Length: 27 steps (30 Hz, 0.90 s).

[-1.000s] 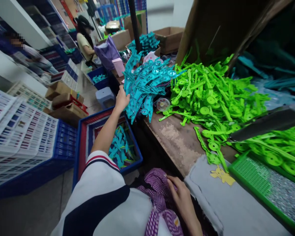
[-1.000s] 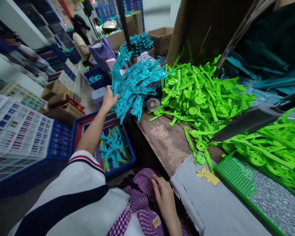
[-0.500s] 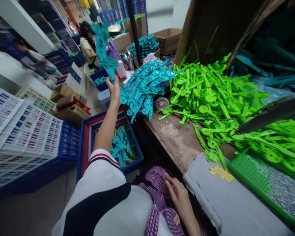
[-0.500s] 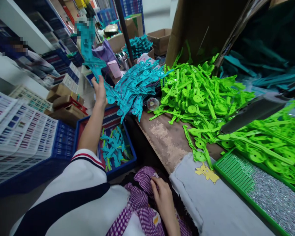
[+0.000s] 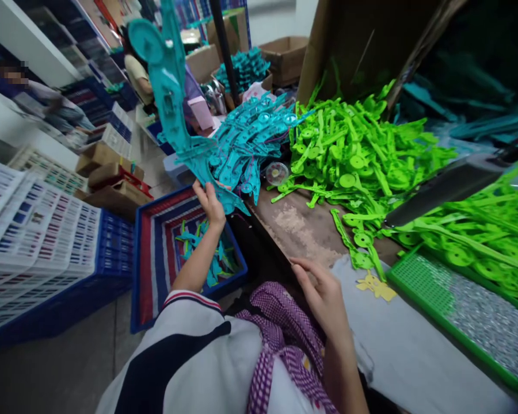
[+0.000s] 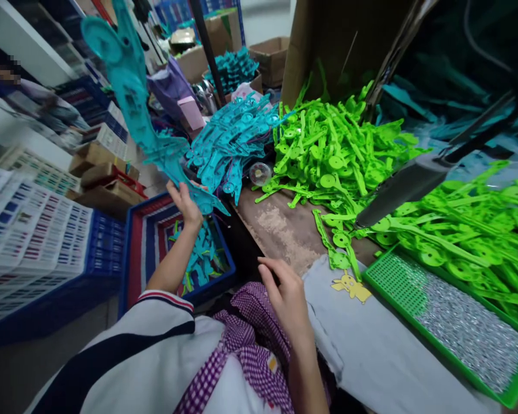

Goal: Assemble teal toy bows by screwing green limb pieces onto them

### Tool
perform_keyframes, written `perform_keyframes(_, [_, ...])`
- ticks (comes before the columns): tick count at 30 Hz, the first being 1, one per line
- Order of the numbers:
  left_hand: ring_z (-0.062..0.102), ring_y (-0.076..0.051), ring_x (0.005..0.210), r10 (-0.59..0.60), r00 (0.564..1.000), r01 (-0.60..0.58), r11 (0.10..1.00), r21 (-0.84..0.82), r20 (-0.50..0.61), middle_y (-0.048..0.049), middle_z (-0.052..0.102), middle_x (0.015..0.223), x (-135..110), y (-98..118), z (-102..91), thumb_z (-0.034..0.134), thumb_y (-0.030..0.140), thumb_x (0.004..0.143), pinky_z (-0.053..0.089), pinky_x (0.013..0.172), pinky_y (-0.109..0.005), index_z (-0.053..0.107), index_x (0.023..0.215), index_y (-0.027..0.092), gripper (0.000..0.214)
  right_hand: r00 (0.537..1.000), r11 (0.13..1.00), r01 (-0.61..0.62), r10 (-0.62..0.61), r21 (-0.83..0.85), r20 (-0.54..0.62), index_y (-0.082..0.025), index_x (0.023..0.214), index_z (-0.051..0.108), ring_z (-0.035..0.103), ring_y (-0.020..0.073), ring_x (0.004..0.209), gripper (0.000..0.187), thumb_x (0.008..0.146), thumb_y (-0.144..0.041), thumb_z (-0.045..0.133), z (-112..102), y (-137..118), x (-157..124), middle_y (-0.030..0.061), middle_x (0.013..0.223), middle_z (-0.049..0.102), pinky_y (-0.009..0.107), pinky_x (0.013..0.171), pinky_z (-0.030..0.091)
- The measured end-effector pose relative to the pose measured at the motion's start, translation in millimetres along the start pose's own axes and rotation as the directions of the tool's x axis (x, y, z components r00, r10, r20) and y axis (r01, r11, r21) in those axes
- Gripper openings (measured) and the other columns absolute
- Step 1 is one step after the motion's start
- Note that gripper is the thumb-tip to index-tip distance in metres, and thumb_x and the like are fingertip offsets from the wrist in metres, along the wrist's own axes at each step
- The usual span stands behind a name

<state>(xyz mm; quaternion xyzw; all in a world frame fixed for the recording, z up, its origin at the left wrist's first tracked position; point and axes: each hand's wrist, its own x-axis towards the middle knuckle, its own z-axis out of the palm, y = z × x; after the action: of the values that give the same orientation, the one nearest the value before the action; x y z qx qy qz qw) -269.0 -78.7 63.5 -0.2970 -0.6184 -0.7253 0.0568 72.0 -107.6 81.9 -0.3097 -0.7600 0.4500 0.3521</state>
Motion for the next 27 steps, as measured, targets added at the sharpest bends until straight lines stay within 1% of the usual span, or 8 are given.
perform_keyframes(5, [0.061,-0.012,0.063,0.008,0.99,-0.003,0.999,0.034,-0.143,0.0013,0.055,0.086,-28,7,-22.3,0.042,0.076,0.093,0.057,0.068,-0.029,0.04,0.123,0.025,0.059,1.0,1.0,0.003,-0.003,0.026,0.01,-0.025,0.109,0.074,0.07,0.0178,0.096,0.023,0.1,-0.038,0.057,0,-1,7,0.003,0.102,0.076,0.03,0.086,0.052])
perform_keyframes(8, [0.062,-0.013,0.063,-0.014,0.991,0.008,0.999,-0.05,-0.133,0.0027,0.056,0.084,-54,40,-18.4,0.041,0.068,0.097,0.057,0.067,-0.031,0.038,0.123,0.029,0.047,1.0,0.998,0.001,-0.002,0.067,0.009,-0.025,0.109,0.074,0.069,0.0197,0.099,0.028,0.1,-0.043,0.055,5,-3,24,0.0044,0.104,0.076,0.033,0.088,0.053])
perform_keyframes(14, [0.065,-0.013,0.061,-0.051,0.993,0.013,0.945,-0.325,-0.11,0.0062,0.056,0.08,-108,96,-2.2,0.049,0.054,0.096,0.055,0.064,-0.029,0.041,0.11,0.035,0.025,0.975,0.958,-0.21,0.19,0.194,0.116,-0.024,0.129,0.065,0.068,0.0217,0.107,0.048,0.098,-0.057,0.05,36,21,50,0.0096,0.124,0.07,0.037,0.093,0.056])
perform_keyframes(17, [0.071,-0.018,0.08,-0.142,0.99,0.131,0.924,-0.358,-0.005,0.0027,0.064,0.092,-143,104,8.7,0.047,0.054,0.098,0.057,0.081,-0.037,0.041,0.118,0.039,0.026,0.932,0.812,-0.363,0.321,0.457,0.17,-0.026,0.131,0.06,0.072,0.0195,0.088,0.057,0.09,-0.065,0.056,45,38,49,0.0076,0.114,0.072,0.036,0.078,0.06])
perform_keyframes(19, [0.071,-0.022,0.098,-0.237,0.952,0.291,0.896,-0.335,0.195,-0.0018,0.069,0.109,-171,103,14.6,0.044,0.059,0.098,0.055,0.092,-0.043,0.038,0.126,0.042,0.033,0.894,0.673,-0.369,0.447,0.641,0.045,-0.024,0.119,0.062,0.071,0.0176,0.078,0.055,0.082,-0.065,0.066,38,50,37,0.0044,0.1,0.072,0.034,0.073,0.059])
perform_keyframes(22, [0.065,-0.025,0.118,-0.359,0.746,0.542,0.817,-0.197,0.561,-0.0074,0.067,0.126,-212,95,17.9,0.043,0.069,0.096,0.05,0.105,-0.049,0.035,0.139,0.04,0.052,0.754,0.638,-0.166,0.574,0.752,-0.32,-0.023,0.094,0.06,0.066,0.0126,0.071,0.043,0.071,-0.053,0.081,12,67,4,-0.003,0.081,0.067,0.029,0.073,0.055])
perform_keyframes(25, [0.062,-0.025,0.124,-0.356,0.468,0.627,0.779,-0.02,0.809,-0.0093,0.067,0.127,-238,84,12.1,0.05,0.073,0.092,0.043,0.115,-0.052,0.043,0.142,0.031,0.066,0.62,0.736,-0.025,0.543,0.677,-0.567,-0.022,0.082,0.053,0.063,0.0102,0.074,0.04,0.068,-0.043,0.084,-24,77,-35,-0.0052,0.08,0.062,0.025,0.073,0.052])
perform_keyframes(27, [0.065,-0.025,0.118,-0.29,0.238,0.587,0.803,0.101,0.927,-0.0106,0.07,0.122,-243,79,2.2,0.053,0.074,0.09,0.047,0.112,-0.05,0.055,0.134,0.024,0.067,0.551,0.795,-0.025,0.517,0.606,-0.655,-0.021,0.082,0.053,0.061,0.0107,0.075,0.039,0.069,-0.042,0.083,-46,81,-59,-0.0041,0.082,0.062,0.026,0.07,0.05])
